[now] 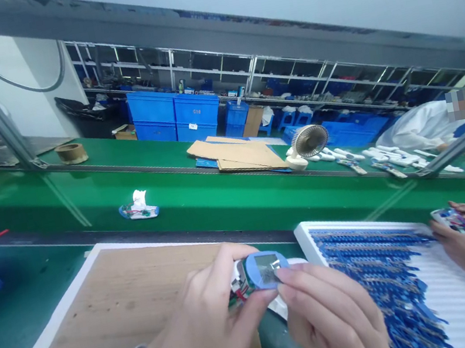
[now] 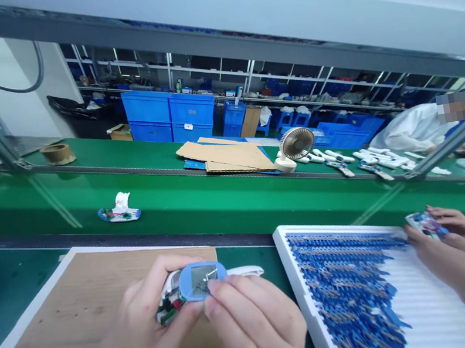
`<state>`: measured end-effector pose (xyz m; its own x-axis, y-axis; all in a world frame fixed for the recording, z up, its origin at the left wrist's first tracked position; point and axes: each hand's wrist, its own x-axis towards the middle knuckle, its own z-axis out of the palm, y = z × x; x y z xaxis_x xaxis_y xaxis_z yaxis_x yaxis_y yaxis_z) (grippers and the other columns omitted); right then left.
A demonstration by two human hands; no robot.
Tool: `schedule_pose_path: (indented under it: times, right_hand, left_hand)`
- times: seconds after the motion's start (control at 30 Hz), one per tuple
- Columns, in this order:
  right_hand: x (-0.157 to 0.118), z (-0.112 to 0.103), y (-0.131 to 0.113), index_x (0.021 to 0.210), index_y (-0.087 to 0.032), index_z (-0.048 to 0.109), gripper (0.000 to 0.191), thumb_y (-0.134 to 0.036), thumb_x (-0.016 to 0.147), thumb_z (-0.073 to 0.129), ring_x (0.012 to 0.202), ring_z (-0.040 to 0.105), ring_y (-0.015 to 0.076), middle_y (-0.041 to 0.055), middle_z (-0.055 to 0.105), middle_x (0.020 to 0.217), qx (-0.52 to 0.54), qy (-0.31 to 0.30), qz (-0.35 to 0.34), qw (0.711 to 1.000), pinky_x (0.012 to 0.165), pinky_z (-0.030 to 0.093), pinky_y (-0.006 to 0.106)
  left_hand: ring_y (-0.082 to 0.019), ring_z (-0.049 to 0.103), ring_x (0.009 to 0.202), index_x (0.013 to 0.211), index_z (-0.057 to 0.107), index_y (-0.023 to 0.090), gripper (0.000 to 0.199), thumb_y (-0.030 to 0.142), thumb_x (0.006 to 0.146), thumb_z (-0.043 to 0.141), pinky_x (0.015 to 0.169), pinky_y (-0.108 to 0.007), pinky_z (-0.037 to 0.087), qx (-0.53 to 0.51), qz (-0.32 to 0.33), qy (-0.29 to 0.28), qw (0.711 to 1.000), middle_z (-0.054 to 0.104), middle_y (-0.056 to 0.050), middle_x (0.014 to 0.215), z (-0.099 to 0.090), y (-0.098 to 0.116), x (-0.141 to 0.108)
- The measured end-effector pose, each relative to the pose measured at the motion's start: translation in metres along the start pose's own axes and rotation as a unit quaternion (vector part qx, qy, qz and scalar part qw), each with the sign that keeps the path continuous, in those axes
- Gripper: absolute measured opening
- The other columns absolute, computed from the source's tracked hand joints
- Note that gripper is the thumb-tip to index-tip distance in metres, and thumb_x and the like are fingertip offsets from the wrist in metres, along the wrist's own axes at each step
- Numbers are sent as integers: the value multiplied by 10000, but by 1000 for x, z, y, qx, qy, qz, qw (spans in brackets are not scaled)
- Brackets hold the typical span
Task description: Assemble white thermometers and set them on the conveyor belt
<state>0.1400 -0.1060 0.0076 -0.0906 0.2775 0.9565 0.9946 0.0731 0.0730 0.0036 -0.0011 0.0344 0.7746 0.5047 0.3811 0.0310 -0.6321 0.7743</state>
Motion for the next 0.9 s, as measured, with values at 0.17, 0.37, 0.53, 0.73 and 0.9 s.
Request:
schedule_pose_path:
  times: [0.17, 0.37, 0.53, 0.73, 0.9]
  right_hand:
    - [0, -2, 1, 849, -154, 619, 115, -62, 915, 601, 1013, 690, 121, 14, 740, 967, 50, -8, 6, 999, 874, 608, 255]
    - [16, -2, 2, 958, -143, 576, 121, -39, 932, 519, 948, 672, 85, 28, 703, 889, 100, -45, 38, 993, 869, 596, 204]
    - [12, 4, -1, 1045, -145, 690, 355, 98, 818, 567, 992, 645, 127, 23, 678, 966, 97, -20, 42, 994, 887, 591, 240]
    - [4, 3, 2, 1090, -108, 700, 347, 77, 800, 650, 1061, 652, 163, 45, 703, 1068, 83, -5, -5, 997, 911, 600, 284]
    - [4, -7, 11, 1123, -99, 696, 268, -15, 880, 620, 1100, 665, 206, 72, 720, 1118, 63, -62, -17, 996, 885, 621, 315]
  left_hand:
    - [-97, 720, 766, 1093, 526, 329, 138, 328, 960, 564, 653, -160, 528, 4, -5, 22, 1000, 725, 102, 922, 1, 1, -1]
    - [-108, 749, 905, 1192, 463, 343, 192, 375, 1005, 491, 748, -151, 551, 98, 73, 94, 988, 748, 79, 1086, 5, -5, -3]
    - [-76, 742, 919, 1192, 458, 316, 199, 319, 998, 503, 802, -86, 531, 103, 96, 112, 984, 750, 63, 1081, 6, -5, -3]
    - [-109, 726, 985, 1197, 470, 328, 269, 241, 959, 561, 849, -139, 552, 37, 84, 113, 989, 732, 52, 1116, 9, -8, -6]
    - [-160, 699, 1040, 1239, 475, 360, 451, 251, 863, 700, 846, -212, 580, -101, -39, 36, 993, 703, 46, 1184, 4, -8, -2]
